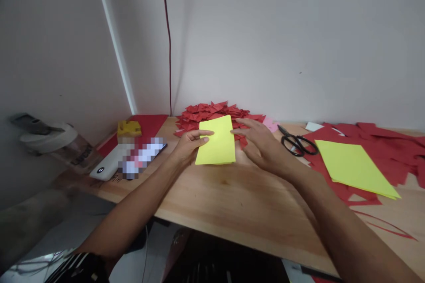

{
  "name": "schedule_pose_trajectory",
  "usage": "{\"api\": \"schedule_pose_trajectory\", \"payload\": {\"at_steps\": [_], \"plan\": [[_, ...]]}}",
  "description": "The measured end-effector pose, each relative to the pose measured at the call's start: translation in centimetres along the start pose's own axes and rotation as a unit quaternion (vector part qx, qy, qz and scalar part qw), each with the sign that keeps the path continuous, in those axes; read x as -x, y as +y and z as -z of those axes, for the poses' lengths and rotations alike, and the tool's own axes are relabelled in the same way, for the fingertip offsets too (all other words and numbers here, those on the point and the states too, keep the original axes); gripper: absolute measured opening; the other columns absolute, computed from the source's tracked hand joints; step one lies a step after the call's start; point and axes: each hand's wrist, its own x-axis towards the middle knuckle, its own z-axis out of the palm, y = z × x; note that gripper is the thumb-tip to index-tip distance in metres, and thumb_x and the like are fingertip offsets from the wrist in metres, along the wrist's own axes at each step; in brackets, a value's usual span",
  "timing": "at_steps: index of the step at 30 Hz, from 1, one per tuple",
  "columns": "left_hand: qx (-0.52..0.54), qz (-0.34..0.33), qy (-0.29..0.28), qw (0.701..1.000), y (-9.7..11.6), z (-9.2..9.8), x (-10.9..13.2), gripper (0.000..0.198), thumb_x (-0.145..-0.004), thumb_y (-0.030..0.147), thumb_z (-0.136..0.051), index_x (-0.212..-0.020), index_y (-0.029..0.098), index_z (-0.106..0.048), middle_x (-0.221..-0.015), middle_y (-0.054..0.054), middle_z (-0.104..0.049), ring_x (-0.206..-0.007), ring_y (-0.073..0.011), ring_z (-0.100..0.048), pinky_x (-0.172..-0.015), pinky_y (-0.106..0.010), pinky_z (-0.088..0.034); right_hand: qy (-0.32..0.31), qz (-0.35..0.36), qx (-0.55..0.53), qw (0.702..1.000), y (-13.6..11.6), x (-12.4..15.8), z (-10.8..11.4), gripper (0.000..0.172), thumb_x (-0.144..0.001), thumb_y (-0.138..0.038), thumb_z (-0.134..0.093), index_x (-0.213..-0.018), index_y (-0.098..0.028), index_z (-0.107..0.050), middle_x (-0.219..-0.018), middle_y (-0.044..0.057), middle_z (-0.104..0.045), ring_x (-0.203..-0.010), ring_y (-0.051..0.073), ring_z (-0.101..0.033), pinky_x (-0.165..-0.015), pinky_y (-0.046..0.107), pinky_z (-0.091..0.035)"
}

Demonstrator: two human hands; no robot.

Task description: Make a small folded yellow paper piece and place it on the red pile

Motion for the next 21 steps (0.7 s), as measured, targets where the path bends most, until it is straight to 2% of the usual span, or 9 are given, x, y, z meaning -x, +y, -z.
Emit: {"api": "schedule_pose_trajectory", "payload": {"at_steps": [3, 7, 11, 14, 17, 21], "plan": [[0.010, -0.002, -0.005, 1.000, -0.2, 0.0, -0.1, 0.036, -0.068, 0.027, -0.080, -0.101, 0.015, -0.074, -0.099, -0.011, -0.073, -0.084, -0.0176, -0.066, -0.081, -0.032, -0.049, -0.005, 0.041, -0.007, 0.999, -0.6, 0.2, -1.0, 0.033, -0.090, -0.019, -0.051, -0.121, -0.026, -0.061, -0.147, 0.010, -0.045, -0.138, 0.028, -0.037, -0.107, 0.055, -0.037], [-0.002, 0.012, -0.021, 1.000, -0.4, -0.1, -0.1, 0.038, -0.067, 0.029, -0.081, -0.101, 0.014, -0.074, -0.097, -0.012, -0.073, -0.084, -0.0186, -0.066, -0.080, -0.032, -0.048, 0.024, 0.068, -0.002, 0.997, -0.7, 0.3, -2.0, 0.024, -0.091, -0.017, -0.051, -0.103, -0.027, -0.069, -0.132, 0.008, -0.061, -0.131, 0.027, -0.047, -0.103, 0.054, -0.041], [0.001, 0.033, -0.029, 0.999, -0.5, -0.3, 0.0, 0.045, -0.065, 0.029, -0.081, -0.107, 0.013, -0.072, -0.092, -0.011, -0.073, -0.081, -0.0177, -0.066, -0.079, -0.032, -0.048, 0.039, 0.087, 0.005, 0.995, -0.9, 0.4, -2.3, 0.023, -0.092, -0.016, -0.051, -0.100, -0.026, -0.069, -0.119, 0.005, -0.070, -0.123, 0.026, -0.056, -0.098, 0.049, -0.045], [0.006, 0.057, -0.020, 0.998, -0.4, -0.5, 0.2, 0.046, -0.065, 0.027, -0.081, -0.108, 0.013, -0.072, -0.081, -0.007, -0.072, -0.071, -0.0139, -0.063, -0.074, -0.028, -0.046, 0.056, 0.100, 0.004, 0.993, -1.3, 0.4, -2.0, 0.025, -0.092, -0.012, -0.050, -0.103, -0.026, -0.067, -0.114, 0.004, -0.072, -0.118, 0.025, -0.060, -0.097, 0.045, -0.045], [0.002, 0.066, -0.019, 0.998, -0.3, -0.7, 0.3, 0.041, -0.067, 0.026, -0.079, -0.105, 0.013, -0.072, -0.076, -0.005, -0.070, -0.065, -0.0108, -0.060, -0.070, -0.025, -0.045, 0.088, 0.088, -0.007, 0.992, -1.8, 0.5, -1.8, 0.027, -0.092, -0.011, -0.050, -0.105, -0.027, -0.066, -0.109, 0.004, -0.074, -0.112, 0.023, -0.064, -0.095, 0.042, -0.045], [0.021, 0.076, -0.032, 0.996, -0.6, -0.8, 0.4, 0.041, -0.066, 0.027, -0.079, -0.104, 0.013, -0.072, -0.084, -0.007, -0.071, -0.069, -0.0117, -0.062, -0.072, -0.026, -0.046, 0.123, 0.046, -0.019, 0.991, -2.5, 0.5, -1.4, 0.025, -0.092, -0.011, -0.049, -0.103, -0.027, -0.066, -0.100, 0.003, -0.075, -0.100, 0.021, -0.068, -0.089, 0.038, -0.047]]}}
